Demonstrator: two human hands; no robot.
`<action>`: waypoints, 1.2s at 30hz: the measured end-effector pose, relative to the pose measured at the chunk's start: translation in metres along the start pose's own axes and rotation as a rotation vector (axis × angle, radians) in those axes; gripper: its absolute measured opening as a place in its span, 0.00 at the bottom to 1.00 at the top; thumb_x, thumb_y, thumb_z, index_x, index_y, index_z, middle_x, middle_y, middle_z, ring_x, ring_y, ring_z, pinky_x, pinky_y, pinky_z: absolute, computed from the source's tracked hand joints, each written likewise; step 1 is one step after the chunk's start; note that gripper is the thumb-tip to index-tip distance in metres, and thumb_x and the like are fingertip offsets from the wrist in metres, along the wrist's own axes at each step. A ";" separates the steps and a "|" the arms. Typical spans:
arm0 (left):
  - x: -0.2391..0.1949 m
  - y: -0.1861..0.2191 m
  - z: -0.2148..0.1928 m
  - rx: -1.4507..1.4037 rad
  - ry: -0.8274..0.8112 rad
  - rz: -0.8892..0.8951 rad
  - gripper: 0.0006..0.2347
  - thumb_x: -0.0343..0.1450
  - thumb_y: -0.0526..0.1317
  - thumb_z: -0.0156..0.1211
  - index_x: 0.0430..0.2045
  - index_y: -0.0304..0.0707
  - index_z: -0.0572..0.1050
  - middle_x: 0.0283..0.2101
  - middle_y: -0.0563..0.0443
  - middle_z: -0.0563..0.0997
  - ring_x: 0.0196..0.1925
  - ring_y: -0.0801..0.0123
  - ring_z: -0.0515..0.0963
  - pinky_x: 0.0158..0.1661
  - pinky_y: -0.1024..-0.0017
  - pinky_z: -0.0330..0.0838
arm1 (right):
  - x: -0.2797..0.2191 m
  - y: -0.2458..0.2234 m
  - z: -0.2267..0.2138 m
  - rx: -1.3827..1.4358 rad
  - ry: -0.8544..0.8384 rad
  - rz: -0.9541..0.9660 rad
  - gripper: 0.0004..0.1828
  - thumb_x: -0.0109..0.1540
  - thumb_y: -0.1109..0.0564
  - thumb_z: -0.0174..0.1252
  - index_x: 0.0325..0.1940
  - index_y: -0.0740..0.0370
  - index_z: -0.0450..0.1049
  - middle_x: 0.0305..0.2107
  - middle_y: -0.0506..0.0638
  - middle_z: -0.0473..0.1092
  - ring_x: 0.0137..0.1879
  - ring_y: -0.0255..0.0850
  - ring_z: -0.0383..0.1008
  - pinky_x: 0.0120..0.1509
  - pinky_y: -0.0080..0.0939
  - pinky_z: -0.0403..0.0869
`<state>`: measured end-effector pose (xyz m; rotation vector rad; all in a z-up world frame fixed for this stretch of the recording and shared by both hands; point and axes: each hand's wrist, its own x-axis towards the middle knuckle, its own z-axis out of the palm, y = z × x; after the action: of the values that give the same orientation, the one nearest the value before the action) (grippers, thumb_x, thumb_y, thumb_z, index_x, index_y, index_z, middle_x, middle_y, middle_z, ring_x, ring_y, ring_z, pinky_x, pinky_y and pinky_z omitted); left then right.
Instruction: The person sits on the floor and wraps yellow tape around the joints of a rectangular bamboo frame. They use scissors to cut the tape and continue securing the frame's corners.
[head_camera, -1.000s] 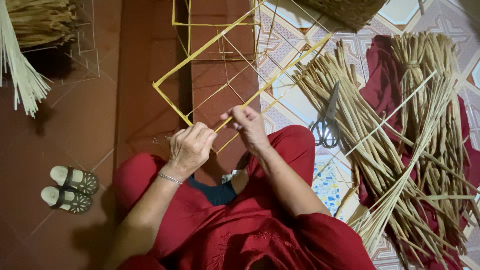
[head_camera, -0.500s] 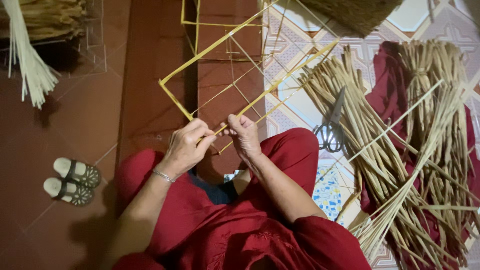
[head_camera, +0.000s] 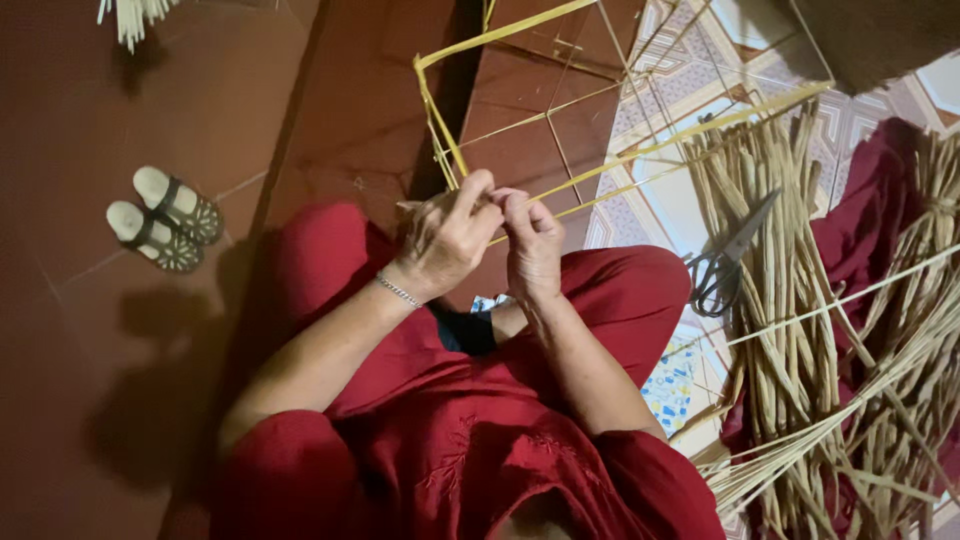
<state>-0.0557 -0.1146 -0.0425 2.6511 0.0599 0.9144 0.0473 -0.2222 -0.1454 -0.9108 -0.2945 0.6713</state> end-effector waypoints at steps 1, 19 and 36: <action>0.002 0.001 0.001 0.042 0.011 0.022 0.02 0.71 0.31 0.61 0.31 0.32 0.74 0.48 0.42 0.74 0.35 0.58 0.80 0.35 0.62 0.75 | 0.001 -0.002 -0.001 -0.006 -0.012 -0.024 0.13 0.71 0.54 0.58 0.45 0.68 0.79 0.46 0.50 0.77 0.51 0.35 0.74 0.60 0.38 0.72; -0.001 -0.002 -0.005 -0.082 0.036 -0.123 0.03 0.69 0.33 0.66 0.27 0.37 0.77 0.39 0.45 0.72 0.27 0.59 0.79 0.29 0.62 0.73 | 0.073 -0.065 -0.084 0.209 0.221 -0.037 0.12 0.67 0.50 0.62 0.46 0.61 0.75 0.33 0.47 0.74 0.41 0.37 0.74 0.50 0.43 0.74; -0.008 -0.019 -0.024 -0.014 -0.010 -0.226 0.04 0.67 0.34 0.69 0.30 0.39 0.79 0.41 0.49 0.74 0.29 0.64 0.79 0.28 0.66 0.74 | 0.073 -0.096 -0.085 0.388 0.166 0.075 0.14 0.59 0.55 0.66 0.46 0.57 0.74 0.38 0.47 0.74 0.40 0.36 0.75 0.46 0.44 0.74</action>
<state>-0.0755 -0.0902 -0.0356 2.5697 0.3412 0.8234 0.1850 -0.2691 -0.1217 -0.6025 0.0202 0.6873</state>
